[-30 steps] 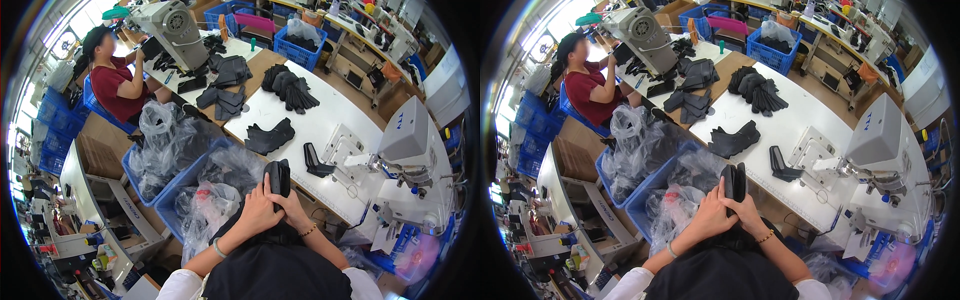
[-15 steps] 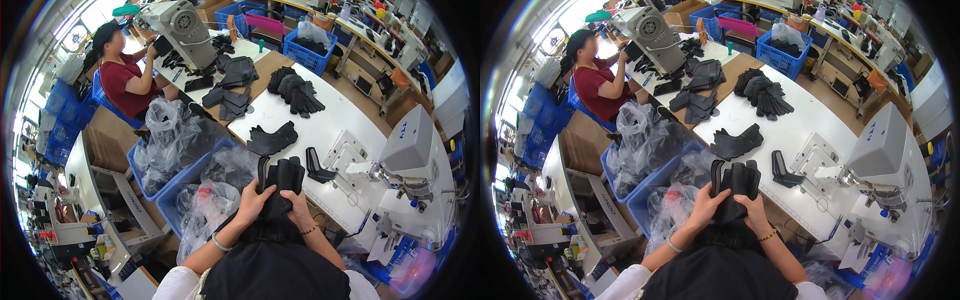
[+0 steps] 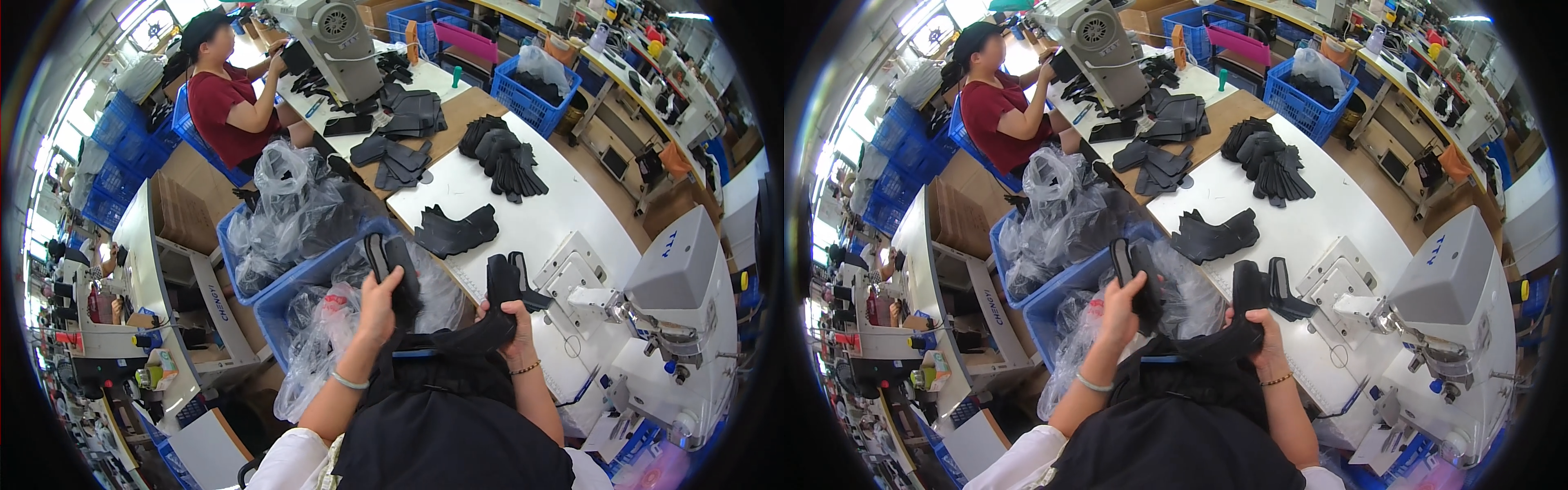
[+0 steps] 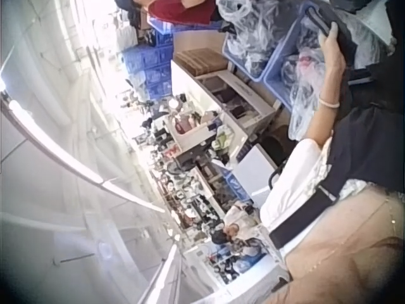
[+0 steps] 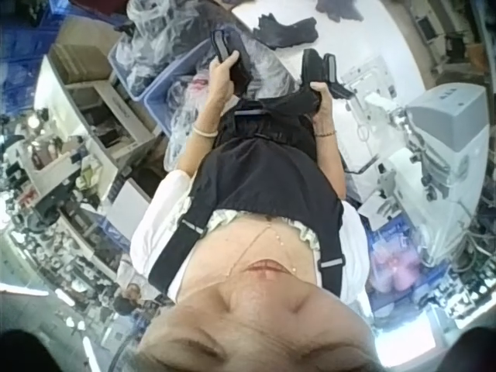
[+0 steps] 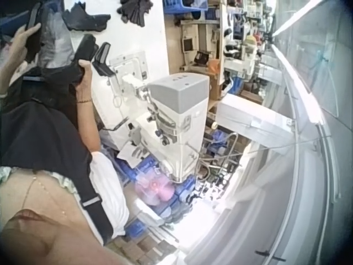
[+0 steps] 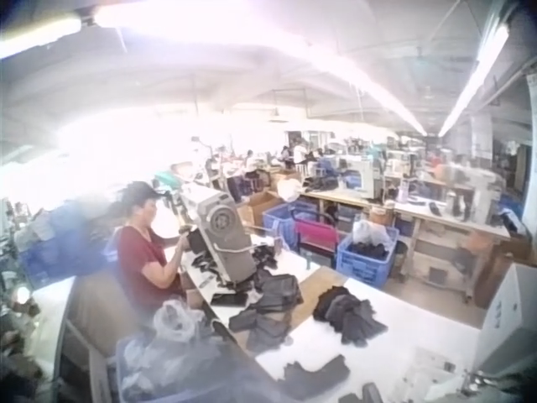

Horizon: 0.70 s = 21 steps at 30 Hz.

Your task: The recorder is seen organizing and counting black fabric pieces on a work table in a factory setting.

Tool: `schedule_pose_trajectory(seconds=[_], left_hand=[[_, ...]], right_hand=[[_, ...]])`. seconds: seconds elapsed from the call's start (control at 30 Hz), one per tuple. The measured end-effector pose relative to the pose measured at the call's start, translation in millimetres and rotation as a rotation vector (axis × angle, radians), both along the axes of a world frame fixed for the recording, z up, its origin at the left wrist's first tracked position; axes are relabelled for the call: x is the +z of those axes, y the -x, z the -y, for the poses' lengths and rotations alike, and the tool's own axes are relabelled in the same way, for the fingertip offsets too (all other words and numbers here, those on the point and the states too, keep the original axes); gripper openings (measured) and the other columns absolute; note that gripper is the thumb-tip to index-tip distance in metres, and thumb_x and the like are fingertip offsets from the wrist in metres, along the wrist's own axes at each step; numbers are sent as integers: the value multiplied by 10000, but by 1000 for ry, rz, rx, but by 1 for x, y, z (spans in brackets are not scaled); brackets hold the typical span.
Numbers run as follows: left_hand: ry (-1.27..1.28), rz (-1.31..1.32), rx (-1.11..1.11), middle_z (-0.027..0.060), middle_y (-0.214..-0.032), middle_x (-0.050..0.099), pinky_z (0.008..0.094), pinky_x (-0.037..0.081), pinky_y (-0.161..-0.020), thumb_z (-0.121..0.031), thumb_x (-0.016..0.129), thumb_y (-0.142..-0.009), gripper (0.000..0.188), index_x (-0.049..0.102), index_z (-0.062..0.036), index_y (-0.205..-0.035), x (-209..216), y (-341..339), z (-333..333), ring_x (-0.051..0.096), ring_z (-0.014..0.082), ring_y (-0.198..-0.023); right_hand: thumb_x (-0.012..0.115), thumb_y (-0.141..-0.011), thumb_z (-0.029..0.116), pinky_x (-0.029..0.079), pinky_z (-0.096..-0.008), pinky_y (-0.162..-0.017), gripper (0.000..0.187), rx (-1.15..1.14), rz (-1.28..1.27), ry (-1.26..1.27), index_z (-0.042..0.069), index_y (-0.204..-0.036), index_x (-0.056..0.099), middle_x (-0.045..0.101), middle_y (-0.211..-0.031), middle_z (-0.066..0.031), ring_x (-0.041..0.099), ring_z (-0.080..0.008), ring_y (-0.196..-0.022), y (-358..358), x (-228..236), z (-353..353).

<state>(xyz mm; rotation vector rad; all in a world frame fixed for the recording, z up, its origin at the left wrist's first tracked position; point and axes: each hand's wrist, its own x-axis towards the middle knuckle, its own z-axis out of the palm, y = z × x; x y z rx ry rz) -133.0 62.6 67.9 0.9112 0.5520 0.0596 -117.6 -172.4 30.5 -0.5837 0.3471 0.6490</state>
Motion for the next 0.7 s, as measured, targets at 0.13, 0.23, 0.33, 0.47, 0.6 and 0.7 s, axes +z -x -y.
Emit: schedule_pose_trajectory(seconds=[0.13, 0.23, 0.33, 0.47, 0.6, 0.7], left_hand=[[114, -63, -181, 115, -906, 624, 299, 510, -662, -115, 577, -842, 205, 550, 23, -991, 25, 0, -4, 611, 168, -735], [120, -145, -237, 83, -906, 609, 288, 495, -697, -153, 647, -810, 294, 545, 22, -1023, 19, 1, 41, 600, 161, -804], [112, -31, -206, 79, -965, 598, 277, 478, -720, -189, 612, -848, 283, 544, 18, -1028, 4, 2, 63, 585, 143, -835], [-532, 7, -197, 150, -1032, 536, 321, 425, -798, -227, 505, -912, 301, 525, 49, -1030, -7, 5, 72, 533, 236, -919], [-1205, 134, -207, 213, -1004, 487, 385, 380, -837, -198, 432, -933, 298, 514, 62, -1051, -11, 6, 76, 465, 351, -944], [-1351, 115, -262, 208, -971, 500, 381, 368, -841, -199, 413, -940, 295, 524, 55, -1039, -6, 6, 73, 463, 344, -934]], right_hand=[[605, -713, 127, 518, -296, -693, 381, 34, 120, 317, -51, -1046, 547, 607, -854, -105, 599, -165, -751, -15, 29, -5], [636, -737, 89, 484, -261, -693, 294, 213, 302, 508, -42, -990, 565, 605, -898, -67, 586, -132, -764, -9, 32, -31], [597, -774, 83, 465, -238, -705, 292, 116, 284, 432, -31, -1040, 554, 597, -935, -46, 569, -107, -802, -1, 22, -45], [560, -818, 97, 463, -232, -714, 286, 108, 237, 306, -10, -1082, 535, 590, -937, -28, 562, -88, -807, 8, 12, -44], [582, -829, 104, 461, -238, -748, 290, 79, 104, 62, 9, -1097, 529, 586, -963, -23, 559, -94, -840, 6, 24, -40], [633, -816, 110, 453, -245, -784, 319, 81, 211, 190, 12, -1101, 527, 580, -993, -27, 556, -102, -881, 4, 30, -42]])
